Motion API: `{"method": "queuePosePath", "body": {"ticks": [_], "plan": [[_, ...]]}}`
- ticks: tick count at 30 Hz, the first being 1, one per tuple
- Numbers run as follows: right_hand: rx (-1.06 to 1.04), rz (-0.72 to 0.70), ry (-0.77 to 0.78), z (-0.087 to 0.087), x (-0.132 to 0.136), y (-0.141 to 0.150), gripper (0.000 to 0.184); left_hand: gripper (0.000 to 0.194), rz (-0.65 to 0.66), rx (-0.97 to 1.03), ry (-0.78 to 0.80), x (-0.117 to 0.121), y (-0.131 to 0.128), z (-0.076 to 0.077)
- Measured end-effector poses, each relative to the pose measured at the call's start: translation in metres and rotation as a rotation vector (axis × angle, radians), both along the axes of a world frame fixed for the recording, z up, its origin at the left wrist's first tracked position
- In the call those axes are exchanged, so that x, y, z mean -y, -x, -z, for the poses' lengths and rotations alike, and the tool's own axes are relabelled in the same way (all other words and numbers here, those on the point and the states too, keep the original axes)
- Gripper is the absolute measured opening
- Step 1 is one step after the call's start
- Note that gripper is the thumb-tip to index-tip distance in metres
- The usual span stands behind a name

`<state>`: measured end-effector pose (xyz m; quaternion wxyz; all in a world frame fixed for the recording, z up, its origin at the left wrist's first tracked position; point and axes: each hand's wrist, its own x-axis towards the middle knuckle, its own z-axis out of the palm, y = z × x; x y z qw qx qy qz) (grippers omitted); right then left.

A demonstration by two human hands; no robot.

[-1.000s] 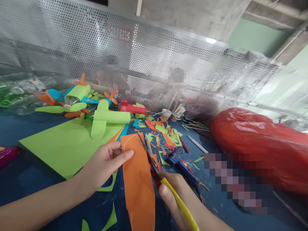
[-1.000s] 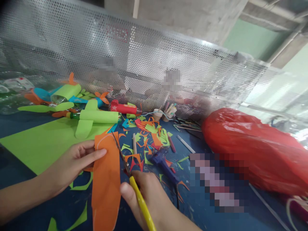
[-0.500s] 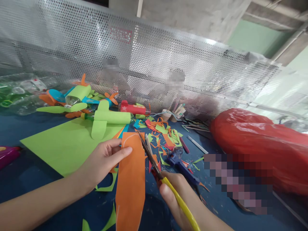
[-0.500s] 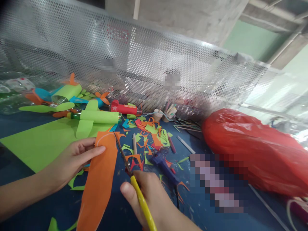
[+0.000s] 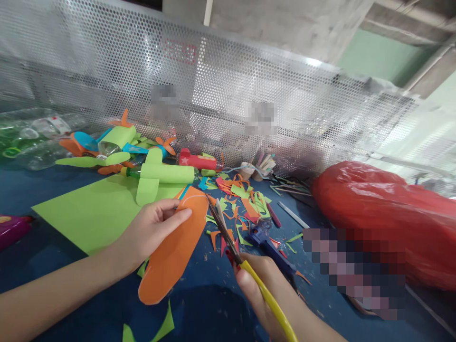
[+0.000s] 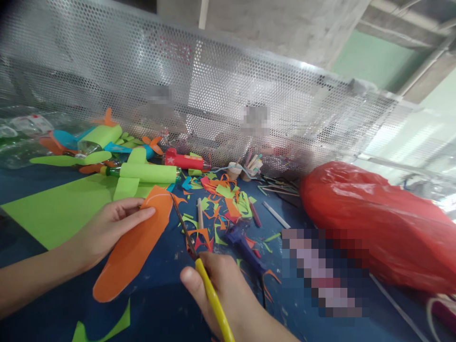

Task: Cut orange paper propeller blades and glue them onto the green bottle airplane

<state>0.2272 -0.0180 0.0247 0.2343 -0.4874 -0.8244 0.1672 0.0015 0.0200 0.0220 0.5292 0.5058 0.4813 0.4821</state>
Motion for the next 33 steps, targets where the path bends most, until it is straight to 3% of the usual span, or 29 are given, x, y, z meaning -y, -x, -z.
{"method": "queuePosePath", "body": {"ticks": [7,16,28,33], "plan": [[-0.057,-0.033,0.134,0.0054,-0.0068,0.0017,0.063,0.027,0.033,-0.054,-0.073,-0.0008,-0.0007,0.0056],[-0.037,-0.018,0.169,0.0089,-0.0076,0.0014,0.063,0.028,0.051,0.008,0.009,0.0009,-0.0018,0.0053],[-0.024,0.008,0.050,0.0076,-0.0042,0.0007,0.068,0.026,0.032,0.023,0.025,-0.0002,-0.0015,0.0039],[-0.014,-0.006,0.095,0.0067,-0.0049,0.0009,0.068,0.024,0.053,0.082,0.044,-0.0001,-0.0011,0.0031]]}}
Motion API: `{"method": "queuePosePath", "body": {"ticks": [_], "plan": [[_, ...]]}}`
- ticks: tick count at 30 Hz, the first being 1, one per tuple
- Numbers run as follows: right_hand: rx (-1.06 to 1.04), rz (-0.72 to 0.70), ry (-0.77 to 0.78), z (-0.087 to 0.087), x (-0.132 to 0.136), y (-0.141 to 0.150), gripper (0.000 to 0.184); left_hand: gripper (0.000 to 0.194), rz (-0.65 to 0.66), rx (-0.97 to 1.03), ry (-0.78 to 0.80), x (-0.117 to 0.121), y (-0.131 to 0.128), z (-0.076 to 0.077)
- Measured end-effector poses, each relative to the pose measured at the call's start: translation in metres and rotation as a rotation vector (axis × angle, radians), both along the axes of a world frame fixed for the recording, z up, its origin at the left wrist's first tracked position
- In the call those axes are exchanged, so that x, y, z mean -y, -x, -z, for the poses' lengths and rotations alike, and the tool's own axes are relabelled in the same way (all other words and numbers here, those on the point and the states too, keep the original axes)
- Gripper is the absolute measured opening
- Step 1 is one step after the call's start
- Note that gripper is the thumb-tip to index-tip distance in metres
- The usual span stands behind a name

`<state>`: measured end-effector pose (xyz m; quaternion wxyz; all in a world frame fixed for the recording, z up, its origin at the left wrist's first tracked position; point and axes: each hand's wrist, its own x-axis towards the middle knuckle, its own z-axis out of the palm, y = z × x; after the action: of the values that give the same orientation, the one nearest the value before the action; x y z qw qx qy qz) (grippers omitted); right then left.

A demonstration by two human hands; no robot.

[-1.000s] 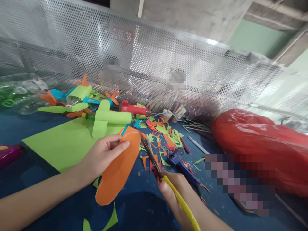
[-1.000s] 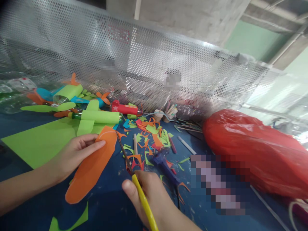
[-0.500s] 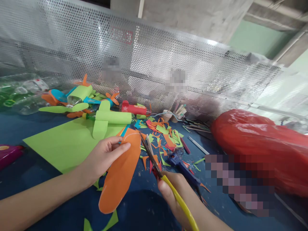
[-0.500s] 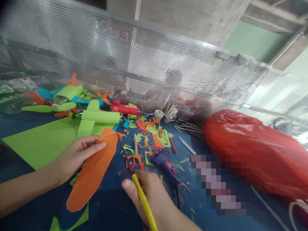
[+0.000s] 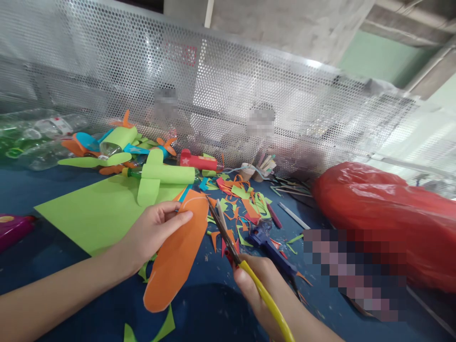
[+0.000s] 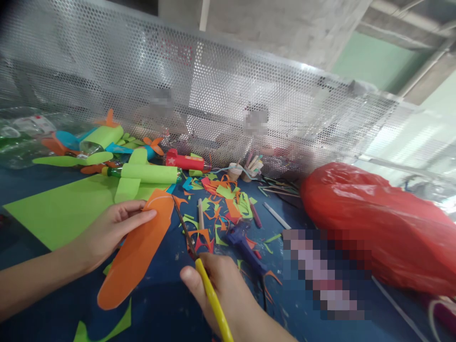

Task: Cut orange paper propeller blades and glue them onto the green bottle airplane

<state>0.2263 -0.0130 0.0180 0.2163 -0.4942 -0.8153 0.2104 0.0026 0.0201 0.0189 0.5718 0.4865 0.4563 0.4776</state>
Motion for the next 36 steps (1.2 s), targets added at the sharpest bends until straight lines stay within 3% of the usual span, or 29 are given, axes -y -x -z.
{"method": "queuePosePath", "body": {"ticks": [4,9,12,15,17,18,21,24,27,30,33,36], "plan": [[0.001,-0.005,0.066,0.001,-0.002,0.000,0.065,0.024,-0.017,-0.025,0.002,-0.002,0.002,0.000],[-0.028,-0.022,0.114,0.004,-0.005,-0.001,0.064,0.032,-0.024,-0.236,-0.111,-0.010,0.008,0.005],[-0.007,-0.006,0.130,0.007,-0.008,-0.001,0.064,0.039,-0.187,-0.515,-0.357,-0.013,0.009,0.009],[0.034,0.005,0.153,0.009,-0.011,-0.002,0.066,0.021,-0.375,-0.785,-0.762,-0.007,0.006,0.012],[0.034,0.004,0.150,0.010,-0.012,-0.003,0.066,0.004,-0.289,-0.835,-0.952,0.003,0.001,0.013],[0.024,-0.004,0.143,0.010,-0.011,-0.003,0.066,0.007,-0.174,-0.812,-0.996,0.009,-0.003,0.014],[-0.051,-0.061,0.124,0.010,-0.010,-0.003,0.063,0.011,0.215,-0.730,-0.913,0.027,-0.013,0.021],[-0.160,-0.177,0.116,0.010,-0.008,-0.003,0.063,0.015,0.415,-0.603,-0.625,0.037,-0.023,0.031],[-0.250,-0.268,0.096,0.013,-0.007,-0.004,0.064,0.023,0.409,-0.355,-0.308,0.037,-0.028,0.039],[-0.318,-0.296,0.127,0.015,-0.007,-0.004,0.065,0.029,0.326,-0.086,-0.161,0.032,-0.030,0.039],[-0.355,-0.312,0.160,0.016,-0.007,-0.003,0.065,0.024,0.283,0.084,-0.134,0.028,-0.026,0.034],[-0.377,-0.307,0.177,0.017,-0.007,-0.002,0.064,0.030,0.229,0.107,-0.274,0.027,-0.019,0.030]]}}
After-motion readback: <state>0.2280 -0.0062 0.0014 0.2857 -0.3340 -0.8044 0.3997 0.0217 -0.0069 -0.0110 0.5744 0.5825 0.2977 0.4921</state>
